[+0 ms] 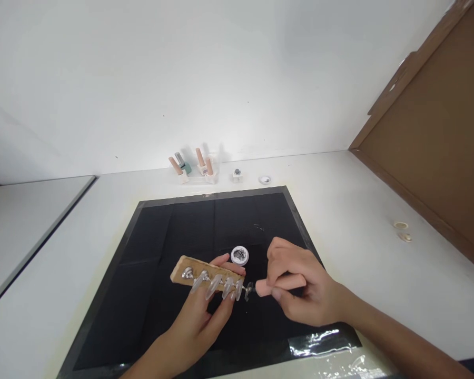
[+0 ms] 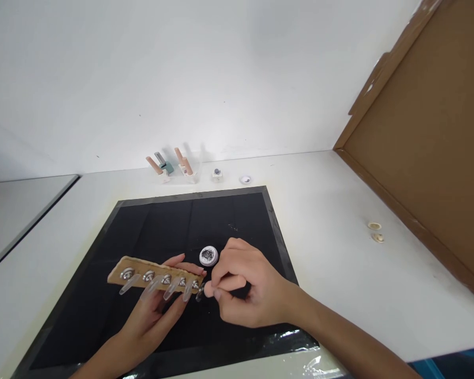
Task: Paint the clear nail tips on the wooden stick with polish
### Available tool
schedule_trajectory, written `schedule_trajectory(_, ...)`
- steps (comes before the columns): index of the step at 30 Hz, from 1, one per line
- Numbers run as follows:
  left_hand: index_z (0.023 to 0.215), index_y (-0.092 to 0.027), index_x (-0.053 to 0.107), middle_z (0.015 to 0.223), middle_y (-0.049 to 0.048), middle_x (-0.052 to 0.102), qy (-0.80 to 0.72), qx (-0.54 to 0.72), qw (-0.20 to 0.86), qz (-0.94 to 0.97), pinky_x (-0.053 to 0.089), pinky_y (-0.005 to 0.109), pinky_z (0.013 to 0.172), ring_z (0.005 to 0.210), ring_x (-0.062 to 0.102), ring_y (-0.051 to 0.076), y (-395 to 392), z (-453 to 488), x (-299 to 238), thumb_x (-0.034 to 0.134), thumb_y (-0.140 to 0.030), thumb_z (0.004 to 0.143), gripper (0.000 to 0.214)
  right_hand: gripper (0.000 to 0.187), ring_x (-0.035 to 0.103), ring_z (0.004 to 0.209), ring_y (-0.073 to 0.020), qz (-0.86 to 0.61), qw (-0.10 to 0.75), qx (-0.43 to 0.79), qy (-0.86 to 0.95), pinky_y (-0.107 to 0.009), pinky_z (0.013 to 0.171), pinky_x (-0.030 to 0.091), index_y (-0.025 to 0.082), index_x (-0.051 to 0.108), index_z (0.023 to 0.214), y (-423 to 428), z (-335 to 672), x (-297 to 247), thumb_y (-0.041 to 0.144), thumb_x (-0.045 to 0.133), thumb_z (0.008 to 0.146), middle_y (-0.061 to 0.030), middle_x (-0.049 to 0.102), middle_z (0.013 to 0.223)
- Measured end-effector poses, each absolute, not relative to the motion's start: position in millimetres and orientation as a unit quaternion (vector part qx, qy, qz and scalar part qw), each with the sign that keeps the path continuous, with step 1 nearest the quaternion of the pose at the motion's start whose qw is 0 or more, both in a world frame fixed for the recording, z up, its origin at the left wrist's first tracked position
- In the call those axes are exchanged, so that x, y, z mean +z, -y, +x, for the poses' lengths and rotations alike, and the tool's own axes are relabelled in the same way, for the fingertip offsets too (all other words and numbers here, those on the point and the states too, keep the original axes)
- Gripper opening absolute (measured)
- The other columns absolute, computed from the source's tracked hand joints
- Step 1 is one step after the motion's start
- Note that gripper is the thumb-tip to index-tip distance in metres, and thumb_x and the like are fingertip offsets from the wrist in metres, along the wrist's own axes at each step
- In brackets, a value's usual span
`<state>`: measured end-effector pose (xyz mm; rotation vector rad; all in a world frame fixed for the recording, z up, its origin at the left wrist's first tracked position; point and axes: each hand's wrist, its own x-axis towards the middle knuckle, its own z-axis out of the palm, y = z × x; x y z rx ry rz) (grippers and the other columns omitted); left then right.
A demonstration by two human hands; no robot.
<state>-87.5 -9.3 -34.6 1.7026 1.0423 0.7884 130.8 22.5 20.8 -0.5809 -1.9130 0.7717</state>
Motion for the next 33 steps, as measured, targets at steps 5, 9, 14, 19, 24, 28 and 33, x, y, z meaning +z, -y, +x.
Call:
schedule_trajectory(5,0.130,-0.034,0.032,0.121,0.0066,0.051,-0.434,0.324,0.457,0.706,0.037,0.038,0.100,0.110,0.053,0.020,13.0,-91.1,-36.9,0.044,-0.019,0.091,0.044,0.024,0.043,0.059,-0.0142,-0.265,0.486,0.322,0.768,-0.027,0.054,0.038,0.021,0.051,0.074,-22.7,133.7,23.0,-0.001,0.047,0.067,0.0023,0.057,0.056)
schedule_trajectory(9,0.135,-0.032,0.029,0.125,0.0094,0.052,-0.439,0.330,0.454,0.701,0.042,0.037,0.096,0.109,0.055,0.022,11.5,-91.7,-40.8,0.047,-0.018,0.089,0.051,0.022,0.042,0.057,-0.0137,-0.227,0.469,0.337,0.784,-0.028,0.055,0.039,0.021,0.050,0.073,-23.8,132.6,23.0,0.001,0.047,0.065,0.0019,0.060,0.057)
schedule_trajectory(14,0.130,-0.030,0.039,0.127,0.0086,0.053,-0.430,0.324,0.439,0.719,0.042,0.039,0.098,0.112,0.055,0.022,12.2,-89.8,-40.1,0.046,-0.018,0.089,0.044,0.024,0.042,0.057,-0.0132,-0.256,0.459,0.312,0.791,-0.028,0.058,0.038,0.021,0.049,0.071,-23.7,132.6,23.2,-0.002,0.047,0.064,0.0036,0.057,0.056)
schedule_trajectory(19,0.122,-0.027,0.051,0.122,0.0090,0.059,-0.441,0.327,0.381,0.744,0.046,0.040,0.093,0.108,0.057,0.023,13.1,-91.5,-38.5,0.047,-0.019,0.088,0.036,0.024,0.041,0.057,-0.0130,-0.266,0.458,0.314,0.788,-0.028,0.059,0.039,0.021,0.049,0.073,-22.7,135.1,24.7,-0.001,0.046,0.065,0.0048,0.054,0.053)
schedule_trajectory(24,0.117,-0.031,0.055,0.119,0.0057,0.061,-0.456,0.292,0.321,0.777,0.042,0.041,0.094,0.106,0.058,0.023,10.3,-93.6,-36.8,0.050,-0.018,0.086,0.034,0.021,0.041,0.056,-0.0127,-0.234,0.425,0.322,0.813,-0.029,0.061,0.040,0.021,0.049,0.071,-24.2,135.0,25.2,0.002,0.046,0.064,0.0038,0.057,0.058)
schedule_trajectory(28,0.116,-0.032,0.058,0.119,0.0057,0.060,-0.466,0.290,0.342,0.762,0.040,0.042,0.095,0.108,0.056,0.025,12.8,-93.6,-39.6,0.051,-0.020,0.086,0.033,0.022,0.044,0.059,-0.0141,-0.286,0.427,0.313,0.799,-0.029,0.060,0.040,0.021,0.050,0.073,-23.3,135.4,23.3,0.000,0.046,0.067,0.0037,0.057,0.056)
schedule_trajectory(33,0.114,-0.032,0.060,0.119,0.0058,0.061,-0.458,0.308,0.355,0.754,0.038,0.042,0.095,0.109,0.055,0.027,11.5,-94.2,-41.0,0.054,-0.018,0.084,0.033,0.025,0.043,0.057,-0.0145,-0.264,0.434,0.348,0.787,-0.028,0.058,0.039,0.022,0.049,0.073,-22.6,136.0,25.0,-0.002,0.047,0.065,0.0052,0.056,0.051)
